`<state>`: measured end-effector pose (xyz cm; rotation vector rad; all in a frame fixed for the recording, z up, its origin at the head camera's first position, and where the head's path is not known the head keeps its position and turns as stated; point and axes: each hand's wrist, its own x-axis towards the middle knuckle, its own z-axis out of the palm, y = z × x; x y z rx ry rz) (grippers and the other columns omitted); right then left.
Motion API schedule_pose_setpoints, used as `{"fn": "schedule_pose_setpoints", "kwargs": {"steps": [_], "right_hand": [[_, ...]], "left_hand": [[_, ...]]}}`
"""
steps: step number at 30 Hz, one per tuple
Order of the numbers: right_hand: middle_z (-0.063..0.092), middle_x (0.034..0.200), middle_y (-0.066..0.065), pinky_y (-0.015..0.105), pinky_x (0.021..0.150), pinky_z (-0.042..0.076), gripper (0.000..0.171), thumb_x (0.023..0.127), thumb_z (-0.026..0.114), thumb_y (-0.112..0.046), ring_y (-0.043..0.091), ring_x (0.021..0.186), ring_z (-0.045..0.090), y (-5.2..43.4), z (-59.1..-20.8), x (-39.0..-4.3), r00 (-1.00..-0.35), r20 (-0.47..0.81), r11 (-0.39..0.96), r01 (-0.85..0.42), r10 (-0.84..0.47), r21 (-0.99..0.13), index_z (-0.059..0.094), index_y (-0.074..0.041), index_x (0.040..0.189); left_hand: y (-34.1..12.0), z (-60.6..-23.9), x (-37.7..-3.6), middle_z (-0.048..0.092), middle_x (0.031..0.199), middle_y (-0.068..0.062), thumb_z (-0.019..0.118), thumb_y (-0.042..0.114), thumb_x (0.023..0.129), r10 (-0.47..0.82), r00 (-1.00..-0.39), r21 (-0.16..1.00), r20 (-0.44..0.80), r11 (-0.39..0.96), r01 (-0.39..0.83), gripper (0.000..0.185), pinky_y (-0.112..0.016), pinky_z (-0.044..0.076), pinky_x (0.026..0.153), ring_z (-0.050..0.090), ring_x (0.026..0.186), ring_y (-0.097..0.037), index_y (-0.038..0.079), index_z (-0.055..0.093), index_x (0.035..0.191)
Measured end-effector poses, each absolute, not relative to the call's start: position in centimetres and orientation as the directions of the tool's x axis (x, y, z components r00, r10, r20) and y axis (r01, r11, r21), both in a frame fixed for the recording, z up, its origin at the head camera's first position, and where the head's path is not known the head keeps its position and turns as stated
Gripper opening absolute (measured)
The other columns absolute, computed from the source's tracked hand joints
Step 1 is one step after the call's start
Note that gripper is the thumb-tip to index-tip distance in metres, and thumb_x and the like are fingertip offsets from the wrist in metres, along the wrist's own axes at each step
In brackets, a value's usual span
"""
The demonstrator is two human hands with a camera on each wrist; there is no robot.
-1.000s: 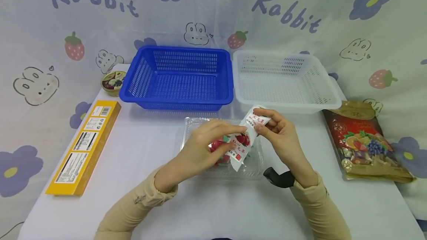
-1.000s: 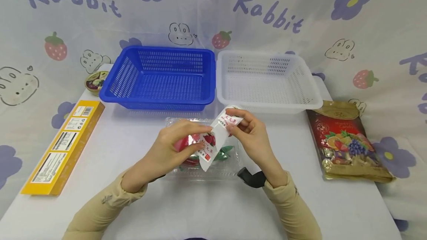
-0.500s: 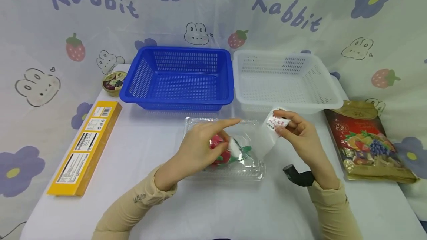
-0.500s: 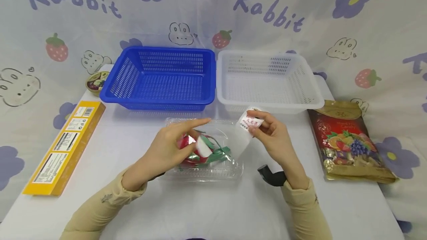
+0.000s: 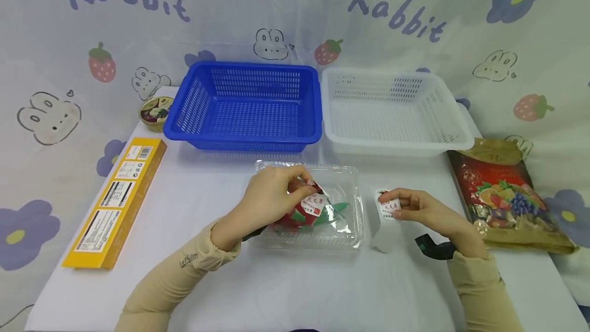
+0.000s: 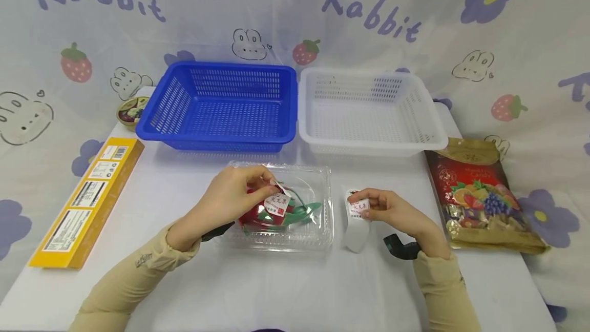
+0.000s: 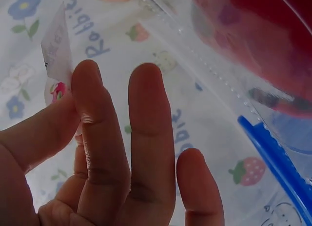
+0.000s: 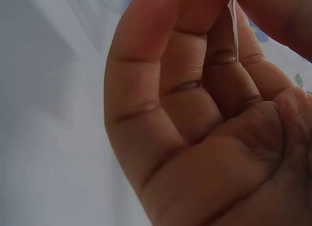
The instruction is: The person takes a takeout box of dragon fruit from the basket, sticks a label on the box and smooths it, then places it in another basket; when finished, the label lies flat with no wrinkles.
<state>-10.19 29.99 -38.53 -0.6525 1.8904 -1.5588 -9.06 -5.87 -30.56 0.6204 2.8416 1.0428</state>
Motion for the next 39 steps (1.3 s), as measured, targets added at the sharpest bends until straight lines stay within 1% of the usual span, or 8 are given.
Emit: {"fn": "schedule_pose_setpoints", "kwargs": {"steps": [7,12,17,21,25,29,35,39], "right_hand": [[0.065,0.104,0.002,0.032,0.068,0.057,0.036,0.097,0.054,-0.006,0.005,0.081,0.062,30.1,-39.7,-10.6,-0.691,-0.293,0.392,0.015,-0.661,-0.92,0.049,0.006,0.13],[0.063,0.109,0.015,0.033,0.07,0.055,0.034,0.096,0.058,-0.018,0.016,0.084,0.063,29.0,-38.5,-10.5,-0.799,-0.367,0.685,-0.076,-0.477,-0.724,0.057,-0.004,0.127],[0.064,0.12,0.02,0.047,0.08,0.053,0.031,0.097,0.058,-0.025,0.034,0.101,0.065,26.8,-35.5,-10.2,-0.901,-0.273,0.849,-0.164,-0.336,-0.503,0.062,-0.007,0.122],[0.064,0.123,0.012,0.048,0.085,0.053,0.023,0.096,0.06,-0.02,0.031,0.109,0.063,24.4,-32.5,-9.4,-0.897,-0.093,0.787,-0.325,-0.432,-0.525,0.065,-0.011,0.116],[0.057,0.137,0.003,0.042,0.092,0.053,0.026,0.096,0.06,-0.021,0.023,0.122,0.058,21.0,-30.3,-8.4,-0.744,0.005,0.595,-0.538,-0.668,-0.597,0.063,-0.023,0.122],[0.048,0.146,-0.001,0.042,0.103,0.047,0.037,0.096,0.06,-0.026,0.021,0.134,0.048,17.7,-29.3,-7.7,-0.617,0.014,0.479,-0.624,-0.787,-0.618,0.057,-0.027,0.133],[0.053,0.141,0.001,0.039,0.105,0.046,0.037,0.097,0.058,-0.021,0.021,0.132,0.051,15.5,-29.6,-8.0,-0.608,0.05,0.449,-0.636,-0.792,-0.627,0.057,-0.014,0.134],[0.06,0.134,0.001,0.034,0.097,0.051,0.033,0.098,0.057,-0.015,0.019,0.119,0.06,15.0,-29.9,-8.5,-0.636,0.071,0.42,-0.586,-0.769,-0.693,0.06,-0.012,0.131]], "left_hand": [[-6.0,-30.6,-9.1,0.065,0.065,0.012,0.073,0.032,0.085,0.362,-0.931,0.553,0.052,0.766,0.328,0.008,-0.025,0.039,0.051,0.054,0.062,-0.006,0.024,0.072,0.086],[-6.2,-30.6,-9.2,0.068,0.066,0.014,0.072,0.027,0.087,0.368,-0.93,0.568,-0.002,0.766,0.302,0.008,-0.026,0.038,0.047,0.051,0.053,-0.005,0.022,0.071,0.092],[-6.3,-30.7,-9.2,0.067,0.064,0.014,0.071,0.023,0.087,0.374,-0.927,0.585,-0.02,0.756,0.292,0.008,-0.025,0.037,0.045,0.048,0.049,-0.004,0.02,0.07,0.094],[-6.3,-30.7,-9.1,0.063,0.061,0.013,0.07,0.027,0.088,0.37,-0.929,0.582,-0.016,0.759,0.292,0.01,-0.026,0.037,0.045,0.047,0.047,-0.005,0.019,0.07,0.094],[-6.4,-30.5,-9.0,0.063,0.059,0.012,0.068,0.033,0.089,0.362,-0.931,0.583,-0.036,0.764,0.275,0.014,-0.026,0.039,0.046,0.05,0.047,-0.005,0.02,0.07,0.094],[-6.6,-30.4,-8.8,0.067,0.059,0.011,0.065,0.037,0.091,0.366,-0.928,0.584,-0.073,0.77,0.258,0.017,-0.027,0.041,0.048,0.053,0.047,-0.004,0.021,0.069,0.094],[-7.2,-30.4,-8.2,0.063,0.058,0.012,0.064,0.034,0.092,0.366,-0.927,0.57,-0.081,0.78,0.258,0.016,-0.026,0.041,0.047,0.051,0.046,-0.006,0.018,0.068,0.093],[-7.7,-30.4,-7.5,0.06,0.059,0.013,0.066,0.033,0.091,0.372,-0.926,0.564,-0.057,0.777,0.278,0.016,-0.025,0.04,0.046,0.049,0.047,-0.005,0.018,0.068,0.097]]}}
